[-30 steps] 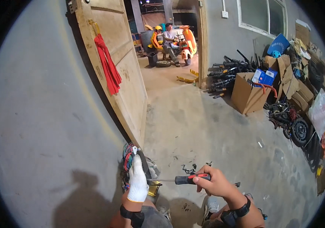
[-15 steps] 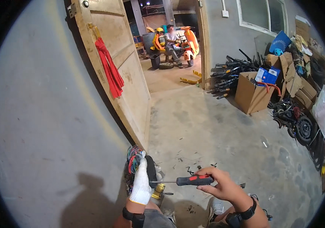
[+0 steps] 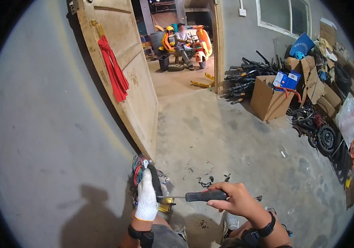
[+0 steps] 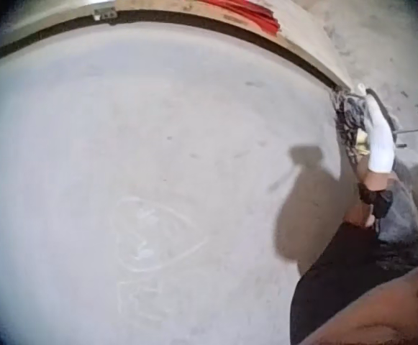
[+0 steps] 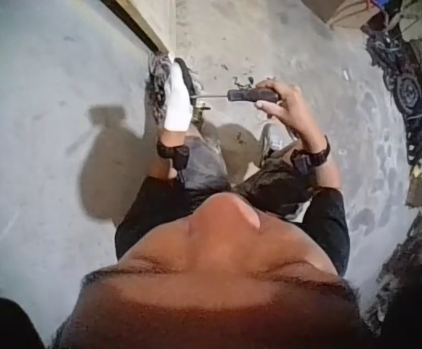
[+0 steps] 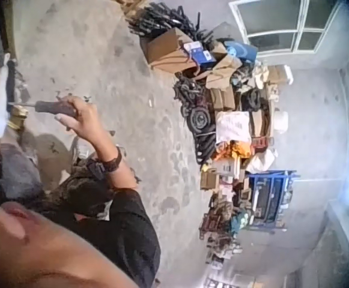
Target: Disassembling and inspecting a motorcycle instrument cluster component using a screwdriver.
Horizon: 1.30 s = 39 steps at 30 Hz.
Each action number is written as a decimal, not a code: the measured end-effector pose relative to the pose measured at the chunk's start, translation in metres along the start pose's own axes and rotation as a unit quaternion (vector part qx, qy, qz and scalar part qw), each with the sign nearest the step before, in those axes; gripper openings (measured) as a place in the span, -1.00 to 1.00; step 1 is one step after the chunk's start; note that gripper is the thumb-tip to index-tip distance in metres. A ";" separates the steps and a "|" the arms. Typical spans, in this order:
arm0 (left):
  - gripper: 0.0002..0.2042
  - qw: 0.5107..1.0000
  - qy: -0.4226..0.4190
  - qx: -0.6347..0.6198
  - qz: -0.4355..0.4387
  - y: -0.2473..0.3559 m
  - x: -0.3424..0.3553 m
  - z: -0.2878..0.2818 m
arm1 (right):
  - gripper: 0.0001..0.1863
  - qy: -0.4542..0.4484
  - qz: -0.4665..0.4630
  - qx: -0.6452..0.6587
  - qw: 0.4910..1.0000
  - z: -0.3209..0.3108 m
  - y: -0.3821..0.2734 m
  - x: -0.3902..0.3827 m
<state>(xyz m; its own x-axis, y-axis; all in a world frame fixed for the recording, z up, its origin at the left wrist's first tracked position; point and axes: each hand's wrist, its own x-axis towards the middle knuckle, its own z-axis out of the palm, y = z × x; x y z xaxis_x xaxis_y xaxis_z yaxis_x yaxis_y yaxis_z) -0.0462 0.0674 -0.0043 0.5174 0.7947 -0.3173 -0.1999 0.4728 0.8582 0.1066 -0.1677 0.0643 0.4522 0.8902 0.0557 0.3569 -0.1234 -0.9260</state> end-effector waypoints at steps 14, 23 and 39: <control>-0.52 0.997 -0.001 -0.035 -0.062 -0.009 0.012 -0.003 | -0.52 0.008 -0.205 0.104 0.973 0.013 0.040 0.007; -0.54 0.997 -0.008 0.016 -0.069 -0.012 -0.002 0.008 | -0.60 -0.040 -0.035 0.007 0.999 -0.006 0.017 -0.012; -0.58 0.993 -0.001 -0.059 -0.099 -0.010 0.013 0.006 | -0.38 -0.037 -0.033 0.111 0.993 0.001 0.038 -0.005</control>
<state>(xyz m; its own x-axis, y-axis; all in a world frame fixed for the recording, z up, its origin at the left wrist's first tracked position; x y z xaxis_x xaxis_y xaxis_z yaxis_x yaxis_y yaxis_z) -0.0323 0.0703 -0.0144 0.5581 0.6810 -0.4740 -0.1908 0.6613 0.7255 0.1173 -0.1767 0.0286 0.3703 0.9236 0.0989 0.1914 0.0283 -0.9811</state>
